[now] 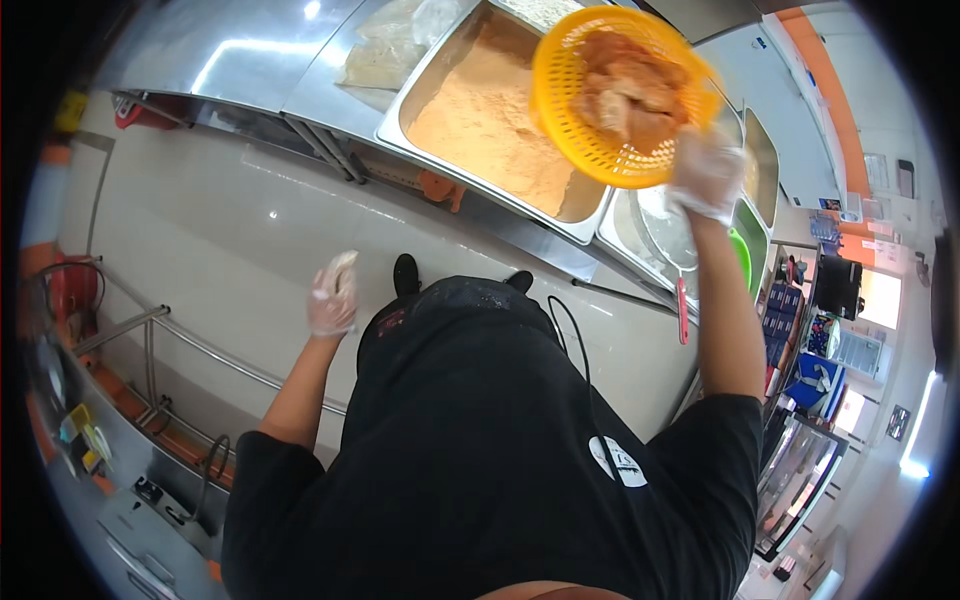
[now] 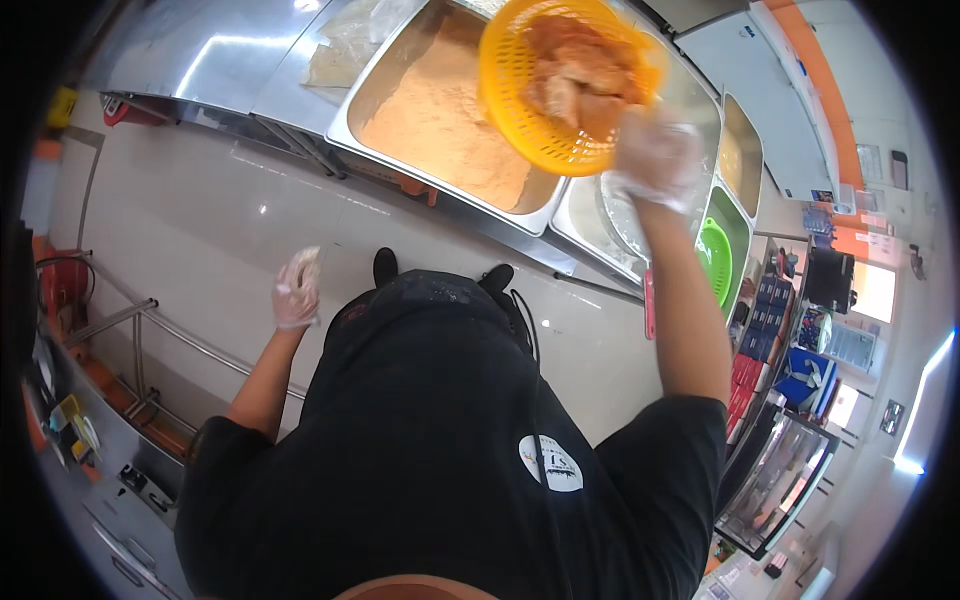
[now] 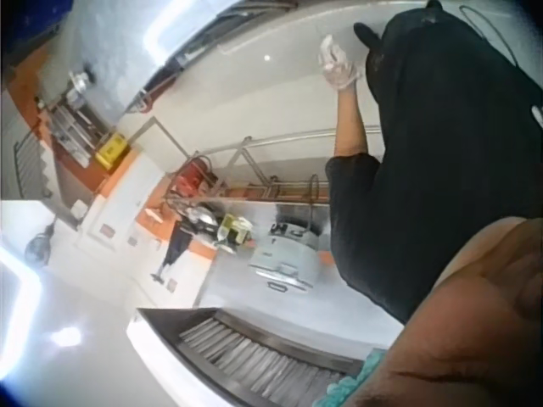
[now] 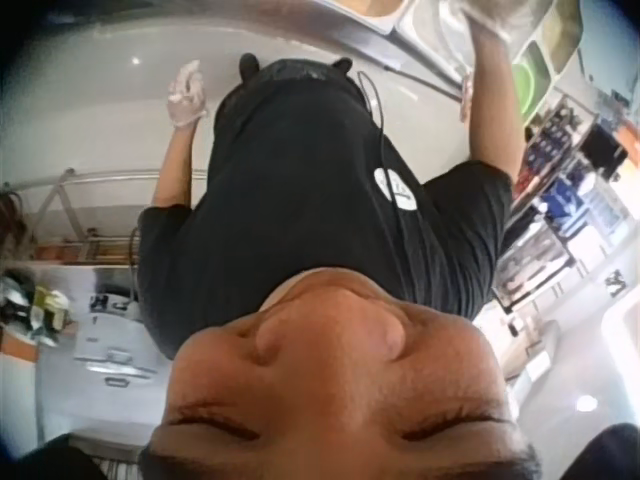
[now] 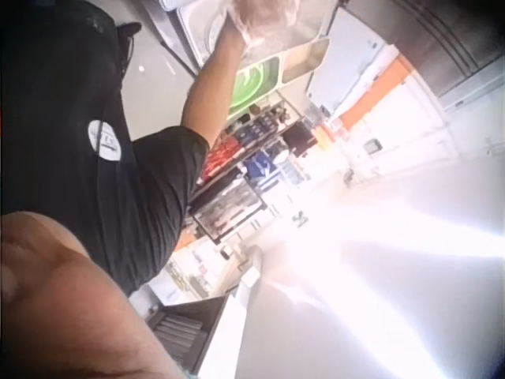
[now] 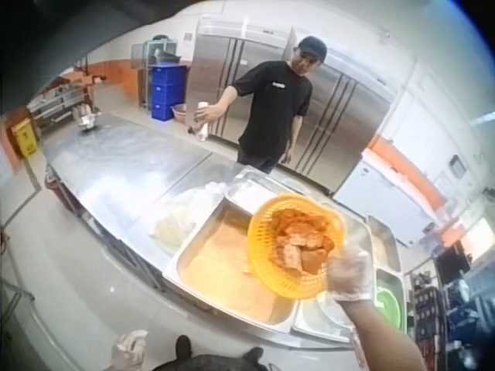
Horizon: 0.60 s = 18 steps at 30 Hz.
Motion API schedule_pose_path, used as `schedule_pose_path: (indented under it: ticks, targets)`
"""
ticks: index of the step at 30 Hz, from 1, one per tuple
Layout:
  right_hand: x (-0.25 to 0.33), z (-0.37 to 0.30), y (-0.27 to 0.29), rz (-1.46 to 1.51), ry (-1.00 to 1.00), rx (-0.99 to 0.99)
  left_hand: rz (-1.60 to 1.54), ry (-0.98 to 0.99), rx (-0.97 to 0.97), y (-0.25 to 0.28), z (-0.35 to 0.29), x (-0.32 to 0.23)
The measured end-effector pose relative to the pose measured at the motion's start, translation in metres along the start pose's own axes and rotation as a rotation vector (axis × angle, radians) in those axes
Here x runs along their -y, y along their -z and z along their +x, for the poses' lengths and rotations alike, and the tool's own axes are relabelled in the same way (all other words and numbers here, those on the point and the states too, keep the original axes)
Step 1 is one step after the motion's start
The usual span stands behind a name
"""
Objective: The person prepares pieces of chicken by dredging them in a dry flour mixture, then coats them in a wet orange batter, and finally dredges them back through the flour before placing them into a wok of hot oil to fry. The person also uses a hand-held sieve to filter out clumps from the flour tray.
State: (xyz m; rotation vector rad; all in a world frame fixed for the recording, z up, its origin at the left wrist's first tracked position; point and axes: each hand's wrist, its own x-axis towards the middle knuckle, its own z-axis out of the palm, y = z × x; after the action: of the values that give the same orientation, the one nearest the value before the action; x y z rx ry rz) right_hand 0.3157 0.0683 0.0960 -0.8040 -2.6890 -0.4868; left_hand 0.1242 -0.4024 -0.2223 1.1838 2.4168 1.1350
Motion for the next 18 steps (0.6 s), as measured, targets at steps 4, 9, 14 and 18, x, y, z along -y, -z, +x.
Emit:
schedule_pose_path:
  ticks: [4, 9, 14, 18]
  targets:
    - [0.072, -0.004, -0.048, -0.002, 0.281, -0.184, 0.572, 0.252, 0.305, 0.024, -0.099, 0.080]
    - [0.090, 0.001, -0.046, 0.205, 0.174, -0.298, 0.485, 0.648, 0.487, 0.049, -0.168, 0.123]
    - [0.073, 0.020, -0.031, 0.660, -0.088, -0.517, 0.479, 0.701, 0.428, 0.053, -0.148, 0.119]
    - [0.025, 0.020, -0.008, 1.086, -0.667, -0.168, 0.405, 0.757, 0.172, 0.047, -0.087, 0.138]
